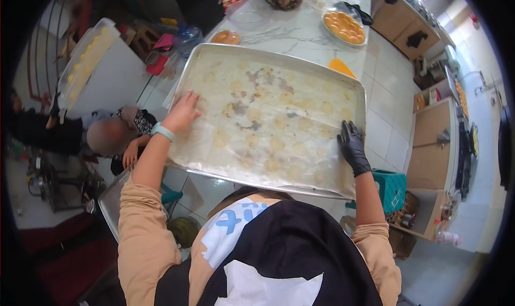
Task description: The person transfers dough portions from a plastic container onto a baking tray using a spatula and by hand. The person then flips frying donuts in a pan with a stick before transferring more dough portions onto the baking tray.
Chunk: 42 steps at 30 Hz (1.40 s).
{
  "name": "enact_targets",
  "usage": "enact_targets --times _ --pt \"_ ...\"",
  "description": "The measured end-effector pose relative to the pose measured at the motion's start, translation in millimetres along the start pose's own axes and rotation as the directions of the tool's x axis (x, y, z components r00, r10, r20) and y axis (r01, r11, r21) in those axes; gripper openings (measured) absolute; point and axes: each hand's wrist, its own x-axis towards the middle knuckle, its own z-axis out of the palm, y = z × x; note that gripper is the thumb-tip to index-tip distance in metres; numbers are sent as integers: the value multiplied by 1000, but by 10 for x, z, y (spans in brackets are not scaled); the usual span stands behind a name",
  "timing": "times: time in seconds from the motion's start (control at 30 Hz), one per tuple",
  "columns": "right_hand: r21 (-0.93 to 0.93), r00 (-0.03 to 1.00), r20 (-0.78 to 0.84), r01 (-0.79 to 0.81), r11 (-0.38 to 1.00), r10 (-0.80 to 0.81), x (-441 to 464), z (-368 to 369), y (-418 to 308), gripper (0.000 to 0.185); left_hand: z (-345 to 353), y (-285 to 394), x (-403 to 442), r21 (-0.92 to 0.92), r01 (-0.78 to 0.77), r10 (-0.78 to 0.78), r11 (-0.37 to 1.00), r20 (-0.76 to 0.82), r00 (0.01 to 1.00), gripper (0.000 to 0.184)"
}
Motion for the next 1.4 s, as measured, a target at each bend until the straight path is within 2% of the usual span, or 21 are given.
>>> enact_targets --times 0.07,0.13,0.17,0.2,0.23,0.27,0.37,0.4,0.5,0.57,0.6,0.67,0.73,0.77,0.8,0.83,0.97,1.1,1.2,1.3,1.4 --pt "34 997 46 55 998 -56 -65 -194 -245 53 -67 242 -27 220 40 -67 975 117 991 44" --pt "211 920 -13 385 898 -391 -142 -186 -476 41 12 280 -217 -72 -157 163 985 89 983 38" --pt "368 883 129 379 849 -450 -281 -229 -587 42 -98 391 -378 -13 -110 110 994 269 957 37" --pt "497 870 272 239 834 -412 -503 -403 -727 42 -199 475 -583 38 -75 49 996 458 887 35" --pt "422 841 450 96 902 -300 -594 -565 -790 43 -210 450 -690 86 -34 -9 996 456 890 33" --pt "419 865 344 207 884 -366 -669 -383 -537 31 -221 416 -778 135 2 -64 991 453 889 32" --pt "226 805 578 -2 974 -133 -703 -525 -214 19 -332 313 -896 282 73 -182 957 383 906 22" --pt "220 802 581 12 975 -141 -724 -525 -158 17 -350 291 -924 326 89 -208 941 351 913 19" --pt "176 808 566 74 982 -163 -741 -512 -78 14 -362 173 -967 244 22 -116 970 379 918 21" --pt "117 823 538 140 983 -181 -763 -490 -85 14 -429 27 -924 -167 25 11 986 211 978 23" --pt "123 827 534 133 983 -178 -770 -479 -84 13 -483 -36 -889 -365 -4 48 931 111 993 24" --pt "134 836 522 115 984 -169 -782 -462 -81 12 -617 -170 -780 -695 186 -363 695 -114 925 33" --pt "101 865 484 93 991 -131 -816 -437 -100 10 -596 -626 -648 -976 -170 -668 137 -217 711 63" --pt "85 879 464 79 993 -110 -839 -423 -115 9 -793 -783 -666 -969 -229 -677 -93 -108 728 99" --pt "71 887 452 67 995 -92 -861 -419 -132 8 -977 -856 -639 -891 -377 -770 -254 -49 636 95" --pt "57 896 439 53 997 -73 -873 -421 -153 7 -1103 -973 -630 -825 -480 -791 -298 -69 608 111" --pt "27 928 373 -13 1000 2 -949 -445 -248 4 -1392 -1149 -574 -653 -652 -839 -385 -45 542 116" --pt "-11 955 294 -33 999 35 -1010 -487 -408 4 -1407 -1250 -441 -540 -653 -776 -531 1 630 127" --pt "-27 964 254 -79 996 84 -1064 -441 -451 5 -1344 -1419 -311 -660 -558 -675 -503 -103 731 105" --pt "-17 960 259 -107 994 108 -1089 -452 -510 7 -1290 -1473 -145 -705 -536 -681 -464 -104 725 74" --pt "-22 948 296 -119 993 120 -1090 -493 -582 9 -1269 -1379 -94 -729 -530 -732 -433 -59 679 58"
